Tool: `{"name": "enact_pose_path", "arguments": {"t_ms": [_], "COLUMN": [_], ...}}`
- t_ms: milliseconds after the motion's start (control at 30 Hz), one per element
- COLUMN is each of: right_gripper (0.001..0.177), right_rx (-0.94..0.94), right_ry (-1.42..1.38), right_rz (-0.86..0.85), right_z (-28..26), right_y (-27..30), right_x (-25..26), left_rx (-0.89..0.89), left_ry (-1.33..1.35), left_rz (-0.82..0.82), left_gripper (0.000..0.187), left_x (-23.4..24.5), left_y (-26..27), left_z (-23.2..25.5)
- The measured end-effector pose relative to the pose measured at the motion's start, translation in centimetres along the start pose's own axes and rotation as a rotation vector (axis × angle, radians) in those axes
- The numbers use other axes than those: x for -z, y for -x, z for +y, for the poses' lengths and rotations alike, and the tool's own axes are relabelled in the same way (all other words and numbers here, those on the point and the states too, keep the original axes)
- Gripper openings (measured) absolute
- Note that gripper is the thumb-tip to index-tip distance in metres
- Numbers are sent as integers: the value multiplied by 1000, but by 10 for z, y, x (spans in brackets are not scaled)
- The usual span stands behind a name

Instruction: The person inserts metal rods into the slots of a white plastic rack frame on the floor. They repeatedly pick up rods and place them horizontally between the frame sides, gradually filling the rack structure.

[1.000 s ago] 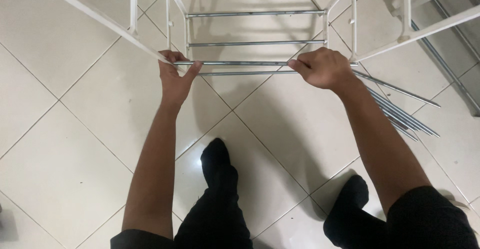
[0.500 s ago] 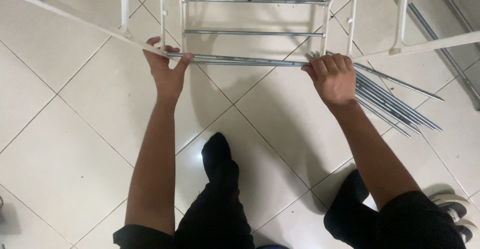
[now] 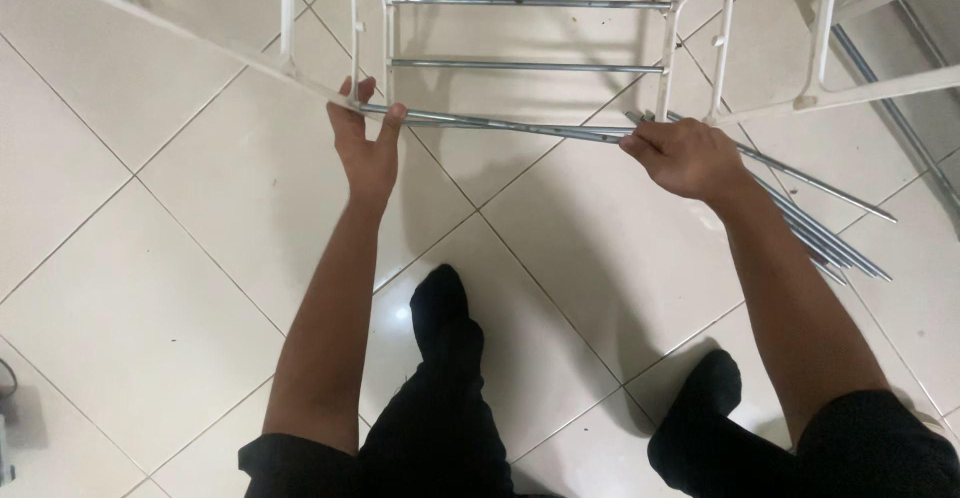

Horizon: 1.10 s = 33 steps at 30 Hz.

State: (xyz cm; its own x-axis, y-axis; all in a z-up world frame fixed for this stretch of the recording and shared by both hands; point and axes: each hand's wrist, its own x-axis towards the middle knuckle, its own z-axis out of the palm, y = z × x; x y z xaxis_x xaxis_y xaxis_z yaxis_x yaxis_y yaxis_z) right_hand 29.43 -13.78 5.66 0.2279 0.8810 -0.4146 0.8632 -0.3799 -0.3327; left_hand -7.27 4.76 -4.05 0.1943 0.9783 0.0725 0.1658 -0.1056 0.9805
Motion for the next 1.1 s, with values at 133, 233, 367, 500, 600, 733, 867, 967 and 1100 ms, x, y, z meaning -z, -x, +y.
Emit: {"name": "enact_pose_path", "arguments": {"t_ms": [133, 233, 367, 500, 600, 733, 867, 967, 1100], "right_gripper": [32, 25, 16, 16, 15, 17, 9, 13, 26], "right_rx": [59, 253, 418, 444, 512, 634, 807, 761, 475], "right_ry": [-6, 0, 114, 306, 275, 273, 371, 415, 352], "right_rz": [164, 338, 526, 650, 683, 645, 780, 780, 596], "right_z": [0, 3, 7, 5, -5, -11, -23, -30, -40], "right_y": [17, 37, 60, 81, 81, 91, 97, 106, 108], "right_x": [-8, -20, -26, -20, -11, -14, -13, -16, -31], "left_rx": [82, 23, 134, 168, 169, 91, 71, 103, 137], "left_ry": [53, -97, -339, -413, -492, -510, -518, -551, -637], "left_rz": [21, -19, -44, -126, -223, -220, -151, -147, -173], "left_gripper": [81, 79, 81, 67, 67, 70, 45, 39, 37], "left_x": [-6, -2, 9, 34, 58, 72, 92, 96, 92], "left_y": [6, 12, 17, 14, -1, 7, 12, 25, 34], "left_z": [1, 5, 9, 24, 40, 45, 55, 57, 54]}}
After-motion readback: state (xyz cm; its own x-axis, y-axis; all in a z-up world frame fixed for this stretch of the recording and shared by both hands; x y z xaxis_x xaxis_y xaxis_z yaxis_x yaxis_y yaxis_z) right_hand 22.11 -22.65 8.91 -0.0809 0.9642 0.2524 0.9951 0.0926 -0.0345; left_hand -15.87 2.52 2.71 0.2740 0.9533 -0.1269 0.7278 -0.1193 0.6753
